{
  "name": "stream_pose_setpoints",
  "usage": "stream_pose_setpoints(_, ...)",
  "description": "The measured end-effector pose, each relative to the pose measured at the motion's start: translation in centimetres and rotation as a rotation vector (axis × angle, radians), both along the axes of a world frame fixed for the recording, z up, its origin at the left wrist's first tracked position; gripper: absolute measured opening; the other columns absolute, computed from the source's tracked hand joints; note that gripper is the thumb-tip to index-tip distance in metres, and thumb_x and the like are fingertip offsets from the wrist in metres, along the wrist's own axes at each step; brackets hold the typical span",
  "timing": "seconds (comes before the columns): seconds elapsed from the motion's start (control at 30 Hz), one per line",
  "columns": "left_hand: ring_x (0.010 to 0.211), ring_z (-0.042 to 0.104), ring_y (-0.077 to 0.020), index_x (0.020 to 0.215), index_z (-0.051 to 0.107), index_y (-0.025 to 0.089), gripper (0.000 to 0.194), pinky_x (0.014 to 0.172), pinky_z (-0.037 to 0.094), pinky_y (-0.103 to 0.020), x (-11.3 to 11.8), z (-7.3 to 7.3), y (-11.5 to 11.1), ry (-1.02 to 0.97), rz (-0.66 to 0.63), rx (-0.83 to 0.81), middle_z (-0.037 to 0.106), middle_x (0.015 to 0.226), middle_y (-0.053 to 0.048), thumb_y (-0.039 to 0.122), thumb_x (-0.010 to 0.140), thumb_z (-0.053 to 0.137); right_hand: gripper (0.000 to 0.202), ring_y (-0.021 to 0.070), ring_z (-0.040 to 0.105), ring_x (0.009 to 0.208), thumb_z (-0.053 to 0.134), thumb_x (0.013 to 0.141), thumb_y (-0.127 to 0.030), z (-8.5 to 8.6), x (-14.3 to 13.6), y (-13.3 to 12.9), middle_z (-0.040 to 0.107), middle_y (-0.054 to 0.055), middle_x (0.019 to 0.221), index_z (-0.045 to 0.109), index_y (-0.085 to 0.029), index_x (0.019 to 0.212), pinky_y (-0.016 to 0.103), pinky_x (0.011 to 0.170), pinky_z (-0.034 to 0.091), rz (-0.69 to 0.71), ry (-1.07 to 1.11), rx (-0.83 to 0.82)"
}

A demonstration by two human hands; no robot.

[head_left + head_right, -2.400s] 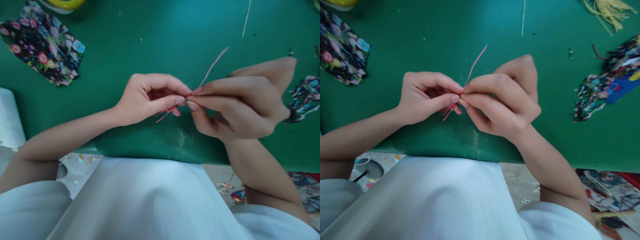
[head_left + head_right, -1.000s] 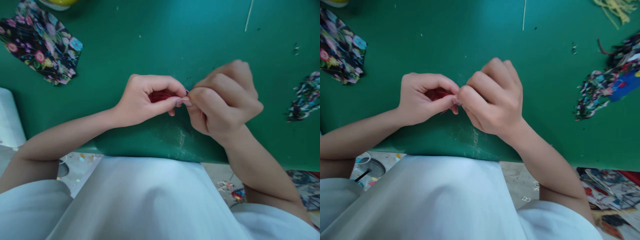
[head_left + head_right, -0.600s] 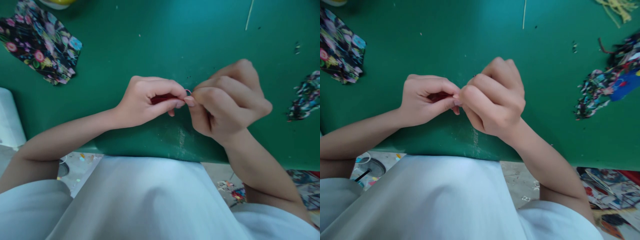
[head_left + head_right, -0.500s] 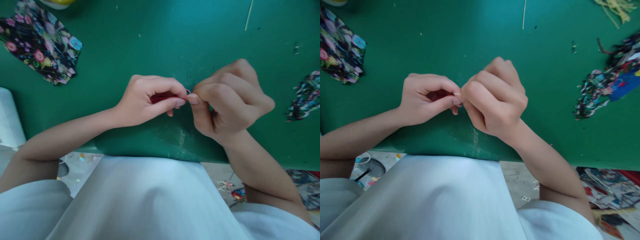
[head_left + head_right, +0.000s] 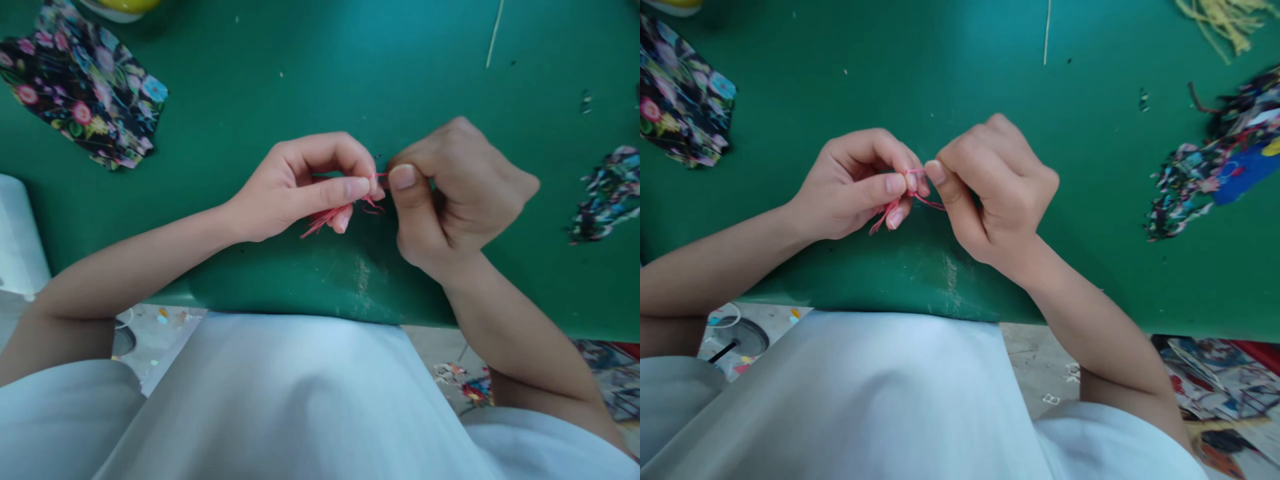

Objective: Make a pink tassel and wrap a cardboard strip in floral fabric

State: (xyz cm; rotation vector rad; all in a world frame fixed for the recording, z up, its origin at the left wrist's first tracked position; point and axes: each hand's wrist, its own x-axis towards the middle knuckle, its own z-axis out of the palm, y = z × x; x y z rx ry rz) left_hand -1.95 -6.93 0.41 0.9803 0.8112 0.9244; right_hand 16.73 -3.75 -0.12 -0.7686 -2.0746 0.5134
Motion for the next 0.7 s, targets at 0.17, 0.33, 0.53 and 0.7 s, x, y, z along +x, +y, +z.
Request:
stream_pose_setpoints(0.17,0.052,0.064,-0.0028,0.081,0.076,0.025,0.01,0.051,0.057,-0.013,0.2,-0.4,0.1,-0.133,0.099,-0.122,0.071,0.07,0.006,0.034,0.081,0.079,0.025,0.0137,0.041,0.059,0.054,0.095,-0.022,-0.6,0.1,0.2,0.051,0.0,0.064,0.047,-0.023,0.071,0.033,0.056,0.033,0.015,-0.107,0.246)
stream_pose_setpoints(0.33,0.051,0.063,-0.0008,0.086,0.08,0.023,0.005,0.053,0.057,-0.009,0.7,-1.2,0.3,-0.201,0.118,0.023,0.072,0.065,0.007,0.021,0.084,0.077,0.045,0.0117,0.038,0.053,0.057,0.096,-0.043,-0.1,0.6,0.8,0.042,-0.002,0.052,0.043,-0.022,0.059,0.032,0.05,0.025,0.025,-0.312,0.325)
stream_pose_setpoints(0.53,0.058,0.068,-0.0043,0.089,0.078,0.02,0.007,0.059,0.059,-0.015,0.6,-0.3,-0.4,0.259,0.193,0.322,0.076,0.076,0.005,0.025,0.087,0.073,0.058,0.0082,0.037,0.048,0.037,0.105,-0.045,1.0,1.1,1.9,0.025,-0.003,0.044,0.043,-0.021,0.053,0.028,0.051,0.031,0.199,-0.452,0.126)
stream_pose_setpoints(0.7,0.064,0.071,-0.0074,0.09,0.077,0.028,0.014,0.059,0.058,-0.02,0.3,-0.1,-0.8,0.493,0.122,0.538,0.077,0.083,0.006,0.022,0.092,0.065,0.056,0.0091,0.036,0.052,0.041,0.102,-0.054,0.0,1.9,1.6,0.031,-0.004,0.049,0.041,-0.021,0.058,0.029,0.055,0.034,0.21,-0.309,-0.049)
